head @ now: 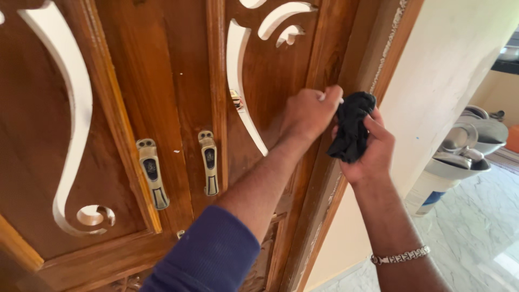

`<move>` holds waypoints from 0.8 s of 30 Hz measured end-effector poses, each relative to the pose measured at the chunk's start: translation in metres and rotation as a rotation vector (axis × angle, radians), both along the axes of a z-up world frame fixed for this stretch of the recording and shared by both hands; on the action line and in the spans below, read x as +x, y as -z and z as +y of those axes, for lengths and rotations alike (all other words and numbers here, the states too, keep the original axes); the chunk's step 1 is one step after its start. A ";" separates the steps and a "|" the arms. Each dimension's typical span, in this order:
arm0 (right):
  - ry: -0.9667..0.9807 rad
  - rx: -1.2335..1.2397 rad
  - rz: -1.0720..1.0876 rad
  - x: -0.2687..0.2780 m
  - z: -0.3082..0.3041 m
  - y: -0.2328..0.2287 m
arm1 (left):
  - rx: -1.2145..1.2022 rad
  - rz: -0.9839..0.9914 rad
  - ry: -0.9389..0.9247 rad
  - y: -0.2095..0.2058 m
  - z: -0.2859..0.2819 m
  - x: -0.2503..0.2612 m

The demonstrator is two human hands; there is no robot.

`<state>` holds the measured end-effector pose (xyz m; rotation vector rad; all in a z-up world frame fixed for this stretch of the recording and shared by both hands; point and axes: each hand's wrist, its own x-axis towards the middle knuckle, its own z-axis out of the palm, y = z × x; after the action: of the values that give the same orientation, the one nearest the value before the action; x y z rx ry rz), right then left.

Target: The person cleans a wooden door and its frame by hand with a cloth and a small white block, wiping along the edges and decorative details.

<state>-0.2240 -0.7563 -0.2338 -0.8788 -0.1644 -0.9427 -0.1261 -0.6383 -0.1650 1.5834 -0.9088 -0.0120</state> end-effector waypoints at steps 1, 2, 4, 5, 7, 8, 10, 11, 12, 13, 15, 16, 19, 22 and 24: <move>0.127 -0.109 0.004 0.002 -0.002 -0.003 | -0.002 -0.018 -0.019 -0.002 -0.003 0.002; 0.255 -0.217 0.008 0.005 -0.004 -0.008 | -0.004 -0.036 -0.037 -0.005 -0.006 0.004; 0.701 -0.563 0.059 0.007 -0.002 -0.012 | -0.033 -0.038 -0.071 -0.003 -0.007 0.009; 1.019 -0.813 0.095 0.007 -0.002 -0.021 | -0.075 -0.031 -0.088 -0.007 -0.008 0.013; 1.417 -1.190 0.106 0.008 -0.003 -0.043 | -0.145 0.014 -0.069 -0.011 -0.009 0.021; 1.495 -1.319 0.076 0.010 -0.004 -0.057 | -0.173 0.054 -0.035 -0.012 -0.007 0.024; 1.604 -1.541 0.145 0.012 -0.006 -0.080 | -0.217 0.048 -0.022 -0.019 -0.005 0.029; 1.639 -1.631 0.244 0.013 -0.008 -0.092 | -0.241 0.000 -0.041 -0.028 -0.006 0.031; 1.671 -1.719 0.347 0.013 -0.009 -0.101 | -0.265 -0.047 -0.061 -0.037 -0.007 0.034; 1.716 -1.808 0.396 0.014 -0.010 -0.106 | -0.284 -0.101 -0.067 -0.048 -0.010 0.035; 1.801 -1.986 0.503 0.015 -0.012 -0.114 | -0.324 -0.207 -0.079 -0.069 -0.018 0.033; 1.811 -2.034 0.524 0.016 -0.011 -0.113 | -0.290 -0.196 -0.058 -0.076 -0.021 0.034; 1.826 -2.175 0.565 0.016 -0.008 -0.113 | -0.232 -0.162 -0.011 -0.095 -0.029 0.037; 1.863 -2.258 0.544 0.014 -0.011 -0.131 | -0.270 -0.121 -0.034 -0.101 -0.039 0.045; 1.947 -2.264 0.518 0.019 -0.017 -0.160 | -0.310 -0.073 -0.106 -0.101 -0.046 0.046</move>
<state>-0.2047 -0.7731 -0.0742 -3.7175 0.3353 -2.0487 -0.0798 -0.6839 -0.0639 1.3468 -0.8379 0.2519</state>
